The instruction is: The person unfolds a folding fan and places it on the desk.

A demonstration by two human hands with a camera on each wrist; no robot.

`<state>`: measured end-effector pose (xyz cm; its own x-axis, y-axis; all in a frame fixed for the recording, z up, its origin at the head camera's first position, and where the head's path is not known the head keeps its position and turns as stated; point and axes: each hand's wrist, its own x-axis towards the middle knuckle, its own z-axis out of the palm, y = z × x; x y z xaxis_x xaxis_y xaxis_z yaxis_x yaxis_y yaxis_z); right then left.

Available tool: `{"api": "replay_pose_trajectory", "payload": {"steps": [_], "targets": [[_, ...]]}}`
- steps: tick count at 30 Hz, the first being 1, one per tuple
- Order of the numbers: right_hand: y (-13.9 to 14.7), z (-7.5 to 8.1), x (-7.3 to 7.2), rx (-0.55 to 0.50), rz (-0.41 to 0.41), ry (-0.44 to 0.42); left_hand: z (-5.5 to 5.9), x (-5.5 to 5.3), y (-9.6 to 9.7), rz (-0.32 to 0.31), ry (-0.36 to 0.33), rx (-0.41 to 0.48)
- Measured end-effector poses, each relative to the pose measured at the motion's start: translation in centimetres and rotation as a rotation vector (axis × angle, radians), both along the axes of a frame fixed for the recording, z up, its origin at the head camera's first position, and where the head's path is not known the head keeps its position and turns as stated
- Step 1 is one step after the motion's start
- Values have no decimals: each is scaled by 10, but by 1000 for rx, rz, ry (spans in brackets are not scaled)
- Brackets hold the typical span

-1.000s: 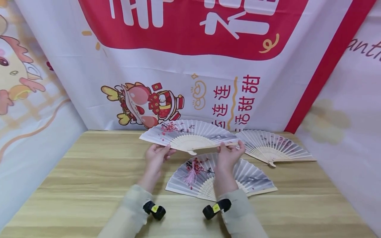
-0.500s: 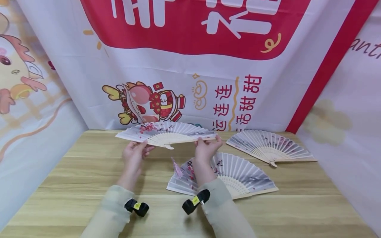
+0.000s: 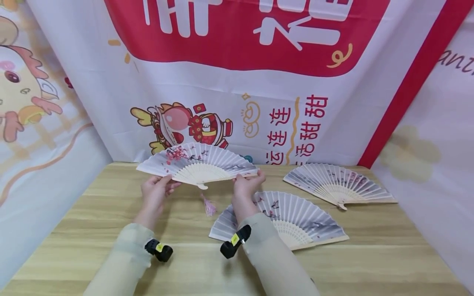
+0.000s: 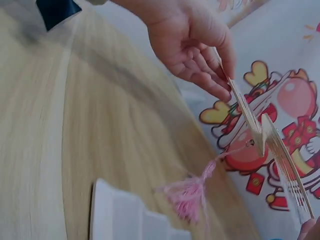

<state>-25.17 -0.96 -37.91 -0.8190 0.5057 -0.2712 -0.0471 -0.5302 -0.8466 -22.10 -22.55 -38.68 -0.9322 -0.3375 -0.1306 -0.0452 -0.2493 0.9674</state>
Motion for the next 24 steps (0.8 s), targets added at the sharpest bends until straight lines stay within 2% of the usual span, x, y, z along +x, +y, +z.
{"api": "replay_pose_trajectory", "payload": {"steps": [4,8,9,12,15,19,24], "targets": [[0,-14,-6,25,4,-60,-15,-4,-16,5,-81,31],[3,-20,-10,-45,4,-66,-21,-5,-32,49,-136,23],[3,-21,-10,-25,21,-89,-21,-5,-35,51,-147,19],[5,-22,-8,113,102,-174,-22,-3,-44,30,-184,9],[7,-21,-4,441,192,-311,-24,0,-53,-10,-227,3],[7,-18,-3,702,256,-420,-26,3,-66,-22,-271,-13],[7,-13,-4,755,311,-502,-26,8,-79,16,-300,-47]]}}
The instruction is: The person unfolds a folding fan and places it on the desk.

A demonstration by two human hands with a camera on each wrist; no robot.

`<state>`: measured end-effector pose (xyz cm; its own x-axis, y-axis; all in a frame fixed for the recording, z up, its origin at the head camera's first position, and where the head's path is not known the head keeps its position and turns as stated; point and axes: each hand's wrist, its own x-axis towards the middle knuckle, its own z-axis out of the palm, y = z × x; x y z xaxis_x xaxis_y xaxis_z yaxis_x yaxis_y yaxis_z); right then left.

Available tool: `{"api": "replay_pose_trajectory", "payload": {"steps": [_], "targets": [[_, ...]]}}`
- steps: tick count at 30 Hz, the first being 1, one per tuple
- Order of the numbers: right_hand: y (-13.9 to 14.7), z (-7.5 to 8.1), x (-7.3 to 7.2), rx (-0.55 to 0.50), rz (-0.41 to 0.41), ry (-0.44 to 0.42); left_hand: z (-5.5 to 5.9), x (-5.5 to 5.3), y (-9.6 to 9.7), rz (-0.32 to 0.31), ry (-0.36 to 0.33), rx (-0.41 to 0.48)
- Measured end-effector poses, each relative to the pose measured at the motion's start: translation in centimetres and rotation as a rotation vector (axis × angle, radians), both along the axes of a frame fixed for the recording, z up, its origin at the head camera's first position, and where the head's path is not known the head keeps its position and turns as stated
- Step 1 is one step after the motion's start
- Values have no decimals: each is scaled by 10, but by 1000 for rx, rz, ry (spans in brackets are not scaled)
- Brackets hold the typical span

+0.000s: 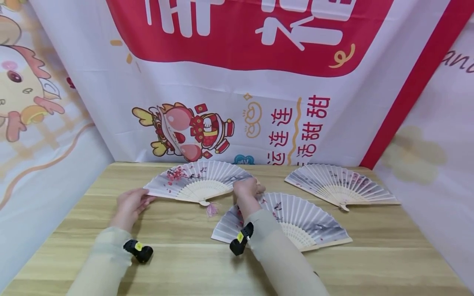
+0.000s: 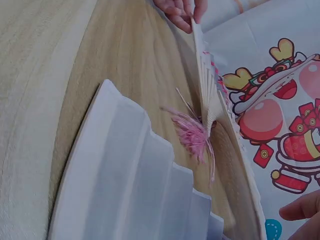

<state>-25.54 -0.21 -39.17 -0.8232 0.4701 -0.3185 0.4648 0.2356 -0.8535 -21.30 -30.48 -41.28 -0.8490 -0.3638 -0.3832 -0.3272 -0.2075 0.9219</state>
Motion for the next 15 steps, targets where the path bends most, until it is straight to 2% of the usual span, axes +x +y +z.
{"api": "replay_pose_trajectory", "payload": {"steps": [3,5,7,11,13,15], "targets": [[4,2,0,-24,7,-20,0,1,-6,17,-21,-42],[8,4,1,-59,19,-10,0,2,-11,1,-38,-85],[13,7,2,-128,37,-1,3,4,-18,-46,-64,-143],[34,21,1,-301,83,15,11,10,-30,-190,-125,-235],[49,30,-1,-333,148,29,14,14,-37,-240,-132,-269],[68,41,-2,-291,250,62,16,19,-40,-269,-114,-342]]}}
